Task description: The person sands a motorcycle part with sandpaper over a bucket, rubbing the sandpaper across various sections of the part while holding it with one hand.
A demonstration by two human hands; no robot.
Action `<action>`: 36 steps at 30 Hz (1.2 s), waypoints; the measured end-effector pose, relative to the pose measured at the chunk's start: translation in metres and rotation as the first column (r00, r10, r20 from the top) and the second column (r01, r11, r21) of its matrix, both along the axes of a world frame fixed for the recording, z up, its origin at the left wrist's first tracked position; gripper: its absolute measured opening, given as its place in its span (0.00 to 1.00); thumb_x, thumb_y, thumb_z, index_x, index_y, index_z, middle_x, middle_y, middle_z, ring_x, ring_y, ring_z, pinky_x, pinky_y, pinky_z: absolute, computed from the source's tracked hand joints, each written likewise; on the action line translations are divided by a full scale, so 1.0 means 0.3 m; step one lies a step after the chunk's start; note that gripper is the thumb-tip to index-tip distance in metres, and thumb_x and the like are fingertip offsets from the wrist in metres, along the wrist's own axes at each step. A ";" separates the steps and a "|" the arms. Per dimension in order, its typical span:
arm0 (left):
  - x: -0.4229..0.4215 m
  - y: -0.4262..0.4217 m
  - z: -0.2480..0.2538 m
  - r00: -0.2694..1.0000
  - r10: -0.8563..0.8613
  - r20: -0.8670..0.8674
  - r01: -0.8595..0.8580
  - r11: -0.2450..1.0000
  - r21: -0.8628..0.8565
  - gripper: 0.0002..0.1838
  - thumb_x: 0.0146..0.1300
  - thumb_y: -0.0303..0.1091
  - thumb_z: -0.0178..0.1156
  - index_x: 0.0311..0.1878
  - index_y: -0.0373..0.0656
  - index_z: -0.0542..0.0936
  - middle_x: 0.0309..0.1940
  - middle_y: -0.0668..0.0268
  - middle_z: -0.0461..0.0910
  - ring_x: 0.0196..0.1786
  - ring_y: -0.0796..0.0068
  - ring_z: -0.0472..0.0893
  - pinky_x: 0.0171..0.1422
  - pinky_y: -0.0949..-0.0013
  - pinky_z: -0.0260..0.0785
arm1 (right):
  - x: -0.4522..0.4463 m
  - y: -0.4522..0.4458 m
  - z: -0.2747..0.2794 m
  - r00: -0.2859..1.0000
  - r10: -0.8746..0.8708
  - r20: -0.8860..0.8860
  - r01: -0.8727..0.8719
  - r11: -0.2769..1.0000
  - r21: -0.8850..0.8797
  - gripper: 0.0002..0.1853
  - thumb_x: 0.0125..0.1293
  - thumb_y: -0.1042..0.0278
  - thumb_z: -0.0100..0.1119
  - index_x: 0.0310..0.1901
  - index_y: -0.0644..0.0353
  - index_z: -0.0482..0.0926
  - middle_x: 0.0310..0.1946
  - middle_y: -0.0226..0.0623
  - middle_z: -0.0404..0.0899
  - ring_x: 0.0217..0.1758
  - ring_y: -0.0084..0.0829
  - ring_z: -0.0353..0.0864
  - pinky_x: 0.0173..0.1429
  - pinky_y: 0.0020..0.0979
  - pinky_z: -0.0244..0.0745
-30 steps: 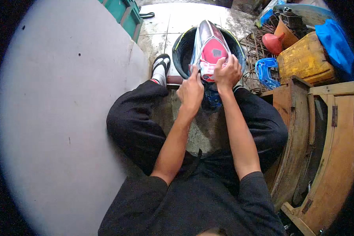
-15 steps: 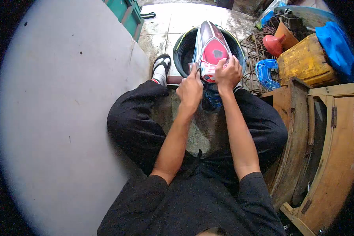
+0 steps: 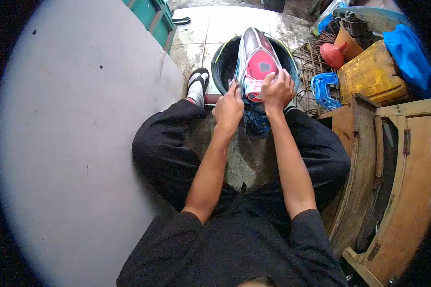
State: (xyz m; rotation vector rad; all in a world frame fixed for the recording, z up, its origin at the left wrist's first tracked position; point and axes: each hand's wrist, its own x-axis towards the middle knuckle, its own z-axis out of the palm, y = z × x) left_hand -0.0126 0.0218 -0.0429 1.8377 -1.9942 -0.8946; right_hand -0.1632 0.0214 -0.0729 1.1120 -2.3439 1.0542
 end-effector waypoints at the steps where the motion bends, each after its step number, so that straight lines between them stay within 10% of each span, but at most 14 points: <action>1: 0.005 0.014 0.004 1.000 -0.005 0.009 0.005 1.000 -0.005 0.24 0.75 0.52 0.47 0.71 0.61 0.73 0.44 0.40 0.84 0.49 0.37 0.83 0.55 0.42 0.74 | 0.004 0.000 0.004 1.000 0.000 0.012 0.000 1.000 -0.006 0.22 0.64 0.58 0.53 0.53 0.64 0.81 0.53 0.48 0.82 0.55 0.51 0.80 0.61 0.49 0.72; 36: -0.029 0.108 -0.086 0.996 -0.045 0.082 0.057 0.986 -0.156 0.34 0.75 0.39 0.48 0.81 0.61 0.51 0.28 0.43 0.83 0.31 0.38 0.84 0.36 0.38 0.75 | 0.001 -0.001 0.000 0.999 -0.012 0.052 0.011 1.000 0.024 0.22 0.65 0.57 0.52 0.55 0.63 0.81 0.57 0.46 0.81 0.59 0.50 0.78 0.64 0.49 0.70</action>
